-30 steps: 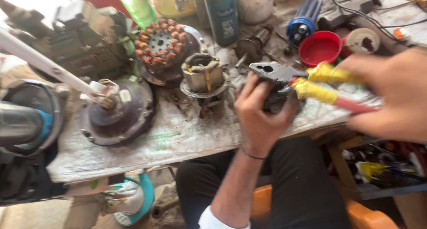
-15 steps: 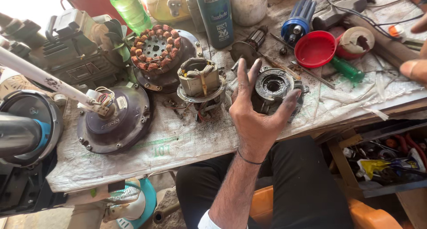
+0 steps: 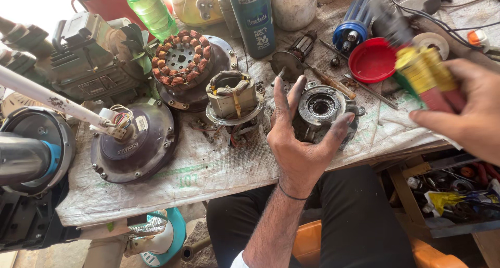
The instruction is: The person cleans the interior of a small motor housing using a metal rod and pliers, then applies a dark paste from a container into the housing. The person continues to scrape and adjust the interior with pliers and a rod.
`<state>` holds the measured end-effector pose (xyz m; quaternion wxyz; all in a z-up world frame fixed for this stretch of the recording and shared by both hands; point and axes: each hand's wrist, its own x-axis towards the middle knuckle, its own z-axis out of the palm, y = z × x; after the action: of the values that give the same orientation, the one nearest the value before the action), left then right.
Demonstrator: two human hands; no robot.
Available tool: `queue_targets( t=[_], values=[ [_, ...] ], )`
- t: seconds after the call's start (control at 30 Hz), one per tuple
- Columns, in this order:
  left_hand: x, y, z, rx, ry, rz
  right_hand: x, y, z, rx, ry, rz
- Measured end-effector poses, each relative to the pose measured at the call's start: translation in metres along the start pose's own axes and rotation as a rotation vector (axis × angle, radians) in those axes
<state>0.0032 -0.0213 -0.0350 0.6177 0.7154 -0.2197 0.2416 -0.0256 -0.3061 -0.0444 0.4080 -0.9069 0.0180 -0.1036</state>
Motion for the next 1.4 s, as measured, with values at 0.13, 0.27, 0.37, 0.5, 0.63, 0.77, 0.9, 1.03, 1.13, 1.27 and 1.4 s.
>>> queue_targets(
  t=[0.13,0.27,0.37,0.5,0.63,0.77,0.9,1.03,1.13,1.27,1.4],
  values=[
    [-0.001,-0.003,0.001,0.007,-0.002,0.031,0.003,-0.032,0.012,-0.442,-0.008,0.083],
    [-0.003,-0.006,0.001,-0.03,-0.014,-0.002,0.005,-0.046,0.021,-0.617,-0.159,0.251],
    [-0.004,-0.007,0.001,-0.022,-0.015,0.01,0.007,-0.051,0.026,-0.673,-0.217,0.25],
    [-0.005,-0.007,0.001,0.029,-0.011,0.045,0.009,-0.057,0.029,-0.681,-0.229,0.218],
    [-0.004,-0.006,0.002,0.005,-0.011,0.021,0.011,-0.067,0.029,-0.763,-0.209,0.186],
    [-0.006,-0.007,0.001,-0.022,-0.017,-0.003,0.01,-0.074,0.035,-0.857,-0.19,0.204],
    [-0.008,-0.01,0.0,-0.012,-0.024,0.018,0.009,-0.074,0.045,-0.909,-0.186,0.189],
    [-0.012,-0.015,0.0,-0.006,-0.011,0.019,0.004,-0.067,0.051,-0.925,-0.102,0.079],
    [-0.015,-0.017,0.001,-0.012,0.012,0.092,0.001,-0.064,0.055,-0.876,0.067,-0.061],
    [-0.023,-0.012,-0.004,0.064,0.002,0.21,-0.005,-0.062,0.061,-0.814,0.174,-0.098],
    [-0.028,-0.004,-0.01,0.118,-0.012,0.198,-0.008,-0.062,0.064,-0.778,0.211,-0.09]
  ],
)
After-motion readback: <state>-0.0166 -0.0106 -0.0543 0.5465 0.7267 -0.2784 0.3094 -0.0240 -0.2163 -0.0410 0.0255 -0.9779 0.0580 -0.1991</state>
